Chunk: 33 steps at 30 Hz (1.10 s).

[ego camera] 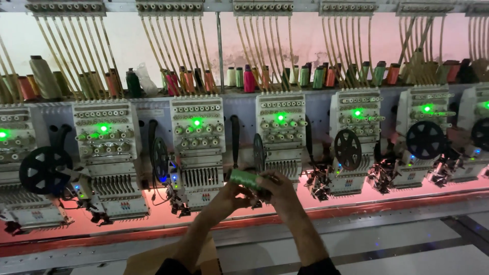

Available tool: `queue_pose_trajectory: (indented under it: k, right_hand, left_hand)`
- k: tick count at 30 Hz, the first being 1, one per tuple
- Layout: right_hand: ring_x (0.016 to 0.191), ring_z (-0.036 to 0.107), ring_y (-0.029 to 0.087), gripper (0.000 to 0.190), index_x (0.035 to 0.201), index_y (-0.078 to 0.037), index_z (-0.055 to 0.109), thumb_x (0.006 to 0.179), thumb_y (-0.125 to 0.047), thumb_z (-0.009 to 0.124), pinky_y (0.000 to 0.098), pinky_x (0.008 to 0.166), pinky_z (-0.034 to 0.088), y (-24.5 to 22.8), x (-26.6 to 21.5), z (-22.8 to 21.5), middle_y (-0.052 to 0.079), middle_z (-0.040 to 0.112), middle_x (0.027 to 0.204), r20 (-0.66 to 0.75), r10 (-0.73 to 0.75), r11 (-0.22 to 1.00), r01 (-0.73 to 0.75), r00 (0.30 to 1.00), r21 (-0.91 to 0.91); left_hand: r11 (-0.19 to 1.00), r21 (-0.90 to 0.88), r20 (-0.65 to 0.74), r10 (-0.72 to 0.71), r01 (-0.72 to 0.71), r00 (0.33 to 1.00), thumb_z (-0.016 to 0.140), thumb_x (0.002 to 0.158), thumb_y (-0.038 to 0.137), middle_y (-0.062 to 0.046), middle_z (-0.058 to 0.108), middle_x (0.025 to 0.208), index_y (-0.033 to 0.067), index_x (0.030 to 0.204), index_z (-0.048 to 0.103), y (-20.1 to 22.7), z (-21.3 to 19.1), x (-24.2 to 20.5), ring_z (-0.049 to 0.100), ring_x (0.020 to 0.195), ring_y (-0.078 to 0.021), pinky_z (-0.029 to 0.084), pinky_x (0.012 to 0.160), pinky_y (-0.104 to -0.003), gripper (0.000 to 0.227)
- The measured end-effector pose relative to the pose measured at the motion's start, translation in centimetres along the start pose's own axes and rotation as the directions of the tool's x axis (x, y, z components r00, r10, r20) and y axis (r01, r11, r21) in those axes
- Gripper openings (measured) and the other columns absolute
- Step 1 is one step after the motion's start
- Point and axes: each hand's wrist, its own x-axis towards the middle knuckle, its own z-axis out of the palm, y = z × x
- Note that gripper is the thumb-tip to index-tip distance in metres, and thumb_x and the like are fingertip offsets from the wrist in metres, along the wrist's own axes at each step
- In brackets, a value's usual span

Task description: Replacing and threading yarn spools on a multi-head industrial embroidery machine

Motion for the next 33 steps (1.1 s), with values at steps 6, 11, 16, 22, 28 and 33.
queue_pose_trajectory:
  k: [6, 11, 16, 22, 28, 33]
  right_hand:
    - [0.067, 0.073, 0.025, 0.031, 0.107, -0.01, 0.068, 0.081, -0.015, 0.084, 0.0355, 0.058, 0.055, -1.5, -0.5, -2.1, 0.015, 0.066, 0.084, -0.106, -0.312, 0.834, 0.218, 0.944, -0.506]
    - [0.063, 0.072, 0.025, 0.029, 0.105, -0.005, 0.072, 0.078, -0.008, 0.082, 0.0354, 0.055, 0.061, -0.1, -0.7, -3.3, 0.016, 0.068, 0.081, 0.119, -0.054, 0.886, 0.103, 0.991, -0.452]
    - [0.065, 0.07, 0.029, 0.025, 0.106, 0.002, 0.07, 0.084, -0.005, 0.078, 0.0364, 0.053, 0.062, 0.2, -0.3, -2.9, 0.018, 0.063, 0.082, 0.276, -0.003, 0.999, 0.016, 0.961, -0.045]
    - [0.065, 0.07, 0.025, 0.028, 0.108, -0.004, 0.066, 0.082, -0.004, 0.077, 0.0304, 0.05, 0.053, -2.3, 0.1, -1.1, 0.015, 0.062, 0.086, -0.113, -0.27, 0.947, 0.243, 0.956, -0.21]
    - [0.063, 0.067, 0.027, 0.024, 0.105, 0.003, 0.074, 0.084, -0.009, 0.074, 0.0354, 0.054, 0.059, -1.4, -0.1, -1.3, 0.021, 0.066, 0.081, 0.188, -0.05, 0.973, 0.09, 0.981, -0.213]
    - [0.07, 0.069, 0.031, 0.019, 0.101, -0.007, 0.061, 0.094, -0.016, 0.076, 0.0402, 0.067, 0.059, -0.2, 3.5, -1.6, 0.018, 0.062, 0.083, -0.073, -0.15, 0.945, 0.165, 0.986, 0.282]
  left_hand:
    - [0.946, 0.295, -0.074, 0.163, -0.134, 0.984, 0.065, 0.1, 0.008, -0.015, 0.073, 0.084, -0.0013, 0.108, 0.075, 1.9, 0.7, 0.0, 0.062, 0.08, -0.0201, 0.052, 0.072, -0.035, 0.016]
    - [0.893, 0.448, -0.229, 0.163, -0.045, 0.96, 0.068, 0.101, 0.027, -0.002, 0.069, 0.072, 0.0159, 0.104, 0.08, -1.1, -2.2, 1.5, 0.056, 0.068, -0.0102, 0.046, 0.062, -0.029, 0.017]
    - [0.893, 0.432, -0.188, 0.222, -0.123, 0.957, 0.065, 0.102, 0.021, -0.007, 0.071, 0.074, 0.0122, 0.105, 0.08, 0.0, -2.0, 0.8, 0.061, 0.071, -0.0119, 0.05, 0.066, -0.032, 0.018]
    - [0.791, 0.576, -0.061, 0.293, -0.206, 0.954, 0.069, 0.096, 0.01, -0.024, 0.076, 0.084, 0.0026, 0.105, 0.078, 1.5, -1.4, 0.1, 0.074, 0.08, -0.0436, 0.056, 0.069, -0.046, 0.015]
    - [0.774, 0.587, -0.075, 0.344, -0.238, 0.936, 0.064, 0.097, 0.007, -0.014, 0.071, 0.073, 0.0032, 0.098, 0.074, 2.7, -2.9, 1.0, 0.072, 0.07, -0.0281, 0.056, 0.069, -0.039, 0.011]
    - [0.716, 0.654, 0.002, 0.324, -0.247, 0.946, 0.063, 0.096, 0.003, -0.019, 0.07, 0.08, -0.0023, 0.102, 0.073, 5.0, -1.8, 0.1, 0.071, 0.074, -0.0343, 0.056, 0.068, -0.041, 0.012]
